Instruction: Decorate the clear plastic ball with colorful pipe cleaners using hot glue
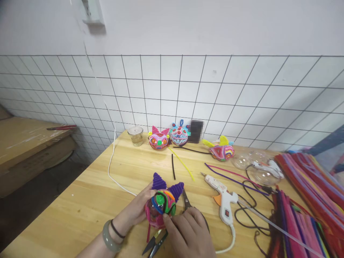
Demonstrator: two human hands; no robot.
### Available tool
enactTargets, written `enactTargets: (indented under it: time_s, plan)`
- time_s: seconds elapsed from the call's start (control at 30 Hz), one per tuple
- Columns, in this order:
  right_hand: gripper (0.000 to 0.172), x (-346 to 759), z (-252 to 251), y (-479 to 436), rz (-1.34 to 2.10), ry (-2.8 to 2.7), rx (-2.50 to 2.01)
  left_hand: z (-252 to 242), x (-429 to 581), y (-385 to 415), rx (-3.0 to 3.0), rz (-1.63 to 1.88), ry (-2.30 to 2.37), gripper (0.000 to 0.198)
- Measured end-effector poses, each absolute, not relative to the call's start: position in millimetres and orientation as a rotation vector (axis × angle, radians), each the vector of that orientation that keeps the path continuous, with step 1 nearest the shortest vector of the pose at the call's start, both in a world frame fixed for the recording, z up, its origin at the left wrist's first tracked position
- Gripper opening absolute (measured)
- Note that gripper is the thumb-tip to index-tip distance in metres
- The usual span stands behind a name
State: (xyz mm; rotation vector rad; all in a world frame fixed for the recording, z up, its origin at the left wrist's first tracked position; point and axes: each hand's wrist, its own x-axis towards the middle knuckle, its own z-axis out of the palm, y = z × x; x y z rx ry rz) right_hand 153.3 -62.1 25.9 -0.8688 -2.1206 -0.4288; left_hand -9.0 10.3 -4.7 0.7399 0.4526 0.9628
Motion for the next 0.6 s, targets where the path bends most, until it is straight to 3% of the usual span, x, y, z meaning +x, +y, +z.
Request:
enactTargets:
  time_s: [0.6]
  plan:
    - [0.024, 160.5, 31.1, -60.5, -0.377, -2.204, -0.823, -9.8, -11.4, 11.7, 0.808, 0.914, 0.415, 0.024]
